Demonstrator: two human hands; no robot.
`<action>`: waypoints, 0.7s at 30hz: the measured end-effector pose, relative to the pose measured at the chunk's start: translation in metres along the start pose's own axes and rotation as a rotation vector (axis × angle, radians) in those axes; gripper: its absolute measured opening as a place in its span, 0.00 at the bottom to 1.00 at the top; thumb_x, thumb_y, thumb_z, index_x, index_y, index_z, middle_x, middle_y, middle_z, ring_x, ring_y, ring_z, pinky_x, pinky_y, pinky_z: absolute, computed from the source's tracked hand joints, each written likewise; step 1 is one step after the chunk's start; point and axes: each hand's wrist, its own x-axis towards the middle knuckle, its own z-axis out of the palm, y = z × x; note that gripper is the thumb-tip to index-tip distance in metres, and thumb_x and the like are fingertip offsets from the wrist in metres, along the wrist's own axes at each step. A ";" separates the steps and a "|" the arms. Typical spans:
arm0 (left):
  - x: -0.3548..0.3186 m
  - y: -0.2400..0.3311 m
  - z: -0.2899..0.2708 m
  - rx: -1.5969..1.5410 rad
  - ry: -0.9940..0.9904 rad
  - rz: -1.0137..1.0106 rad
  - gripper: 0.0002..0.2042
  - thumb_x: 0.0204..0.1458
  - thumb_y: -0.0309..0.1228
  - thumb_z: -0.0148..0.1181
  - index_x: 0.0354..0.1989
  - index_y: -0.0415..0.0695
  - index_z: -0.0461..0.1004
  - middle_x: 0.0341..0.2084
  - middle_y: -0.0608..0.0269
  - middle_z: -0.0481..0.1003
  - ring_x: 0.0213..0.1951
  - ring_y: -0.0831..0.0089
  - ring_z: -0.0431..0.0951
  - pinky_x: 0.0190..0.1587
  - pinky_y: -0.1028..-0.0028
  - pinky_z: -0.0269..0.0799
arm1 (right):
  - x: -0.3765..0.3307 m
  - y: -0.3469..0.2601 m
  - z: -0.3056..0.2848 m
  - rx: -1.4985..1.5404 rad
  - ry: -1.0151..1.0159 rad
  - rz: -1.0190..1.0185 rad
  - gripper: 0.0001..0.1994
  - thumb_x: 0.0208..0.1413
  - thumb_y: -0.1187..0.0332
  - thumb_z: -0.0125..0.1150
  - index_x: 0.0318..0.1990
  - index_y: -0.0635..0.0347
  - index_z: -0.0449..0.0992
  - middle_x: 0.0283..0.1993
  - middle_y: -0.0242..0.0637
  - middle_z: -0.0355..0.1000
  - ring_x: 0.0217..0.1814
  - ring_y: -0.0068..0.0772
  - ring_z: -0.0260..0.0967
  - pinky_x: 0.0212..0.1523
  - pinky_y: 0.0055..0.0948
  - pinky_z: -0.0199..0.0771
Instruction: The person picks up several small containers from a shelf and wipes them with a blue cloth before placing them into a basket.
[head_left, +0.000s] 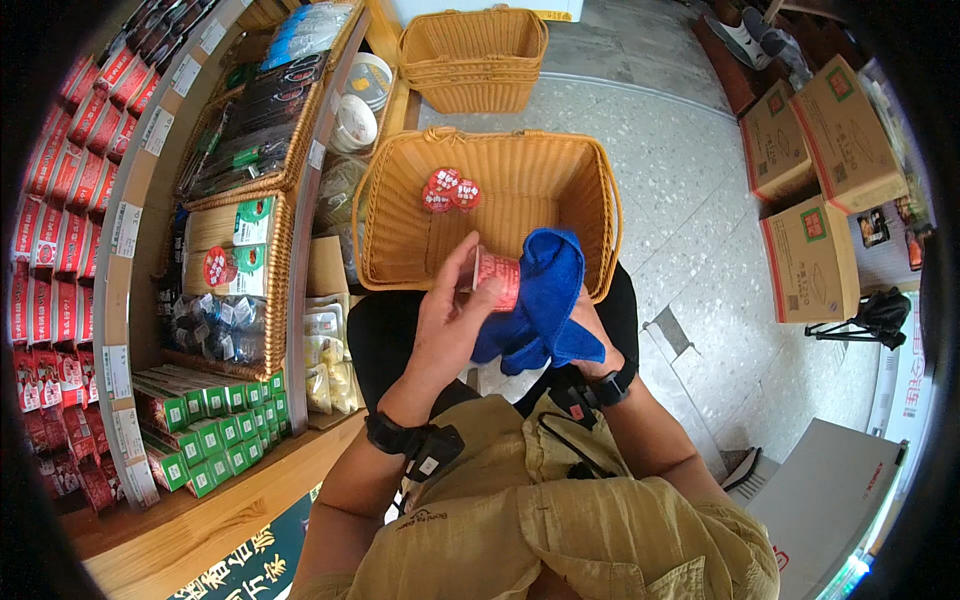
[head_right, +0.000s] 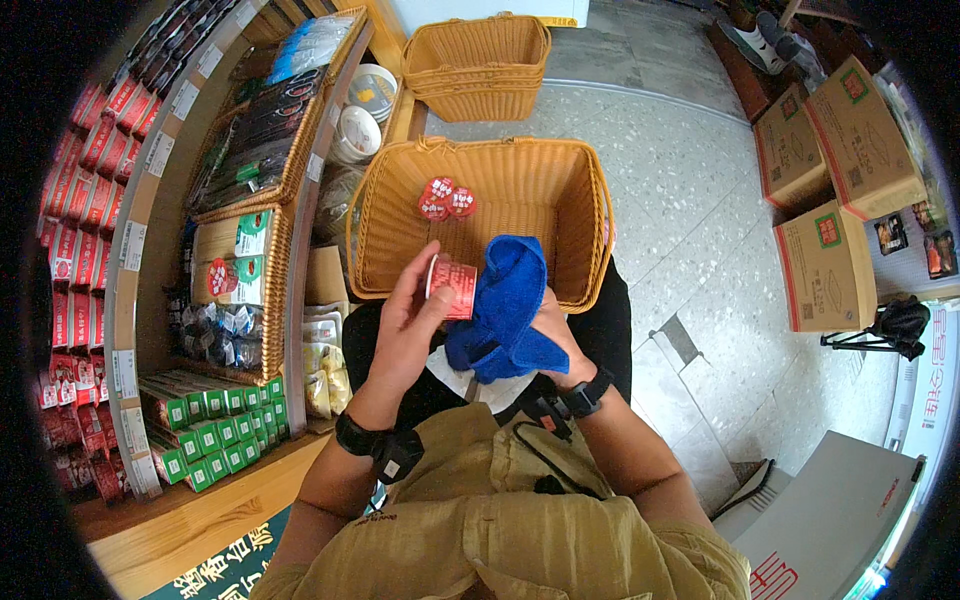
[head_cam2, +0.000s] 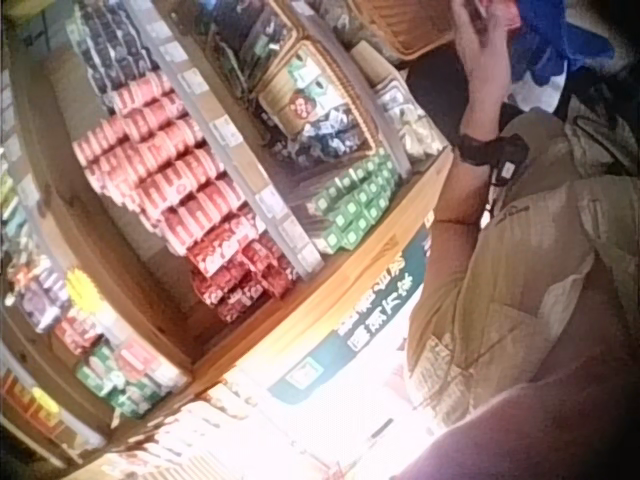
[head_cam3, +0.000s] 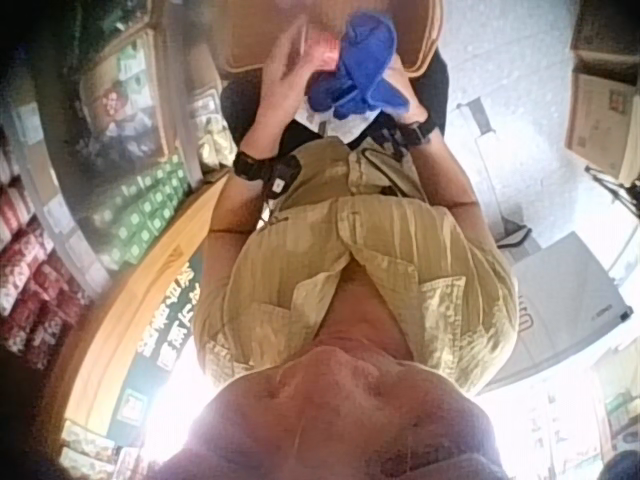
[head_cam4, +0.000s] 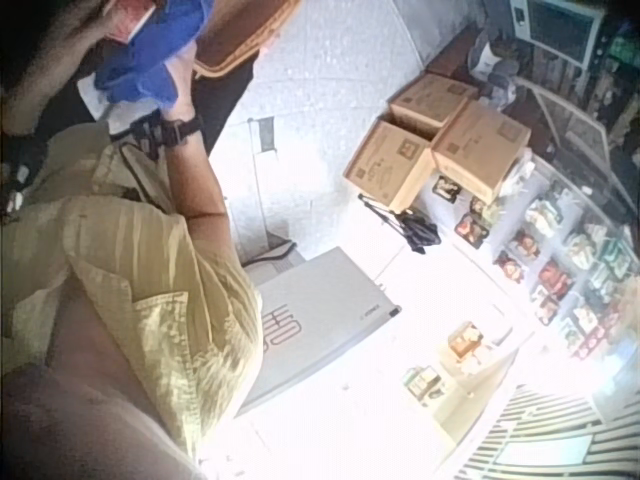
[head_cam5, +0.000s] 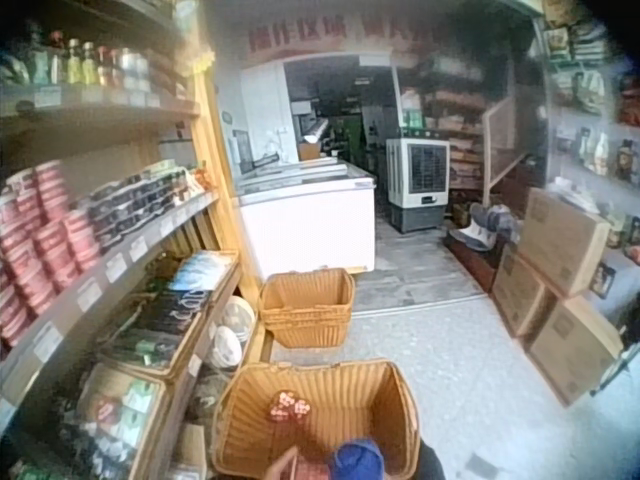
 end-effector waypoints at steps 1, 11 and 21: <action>0.001 0.000 0.000 0.188 0.065 0.121 0.27 0.50 0.31 0.55 0.58 0.39 0.54 0.50 0.56 0.64 0.51 0.66 0.66 0.51 0.69 0.64 | -0.001 -0.001 0.005 -0.047 0.045 0.046 0.25 0.50 0.70 0.59 0.56 0.59 0.58 0.49 0.31 0.63 0.49 0.23 0.62 0.51 0.24 0.64; 0.003 -0.009 0.010 0.803 0.042 0.393 0.38 0.31 0.31 0.70 0.55 0.41 0.58 0.50 0.48 0.62 0.51 0.55 0.65 0.52 0.65 0.62 | 0.001 0.021 -0.011 -0.803 0.074 -0.332 0.13 0.52 0.70 0.47 0.44 0.61 0.70 0.34 0.43 0.72 0.30 0.37 0.71 0.28 0.29 0.70; 0.004 -0.006 0.003 0.936 -0.037 0.497 0.26 0.37 0.25 0.60 0.48 0.35 0.60 0.43 0.45 0.66 0.44 0.50 0.68 0.47 0.64 0.65 | 0.012 -0.010 0.017 -0.933 -0.043 -0.426 0.29 0.37 0.68 0.65 0.49 0.65 0.62 0.46 0.47 0.62 0.50 0.39 0.62 0.50 0.29 0.61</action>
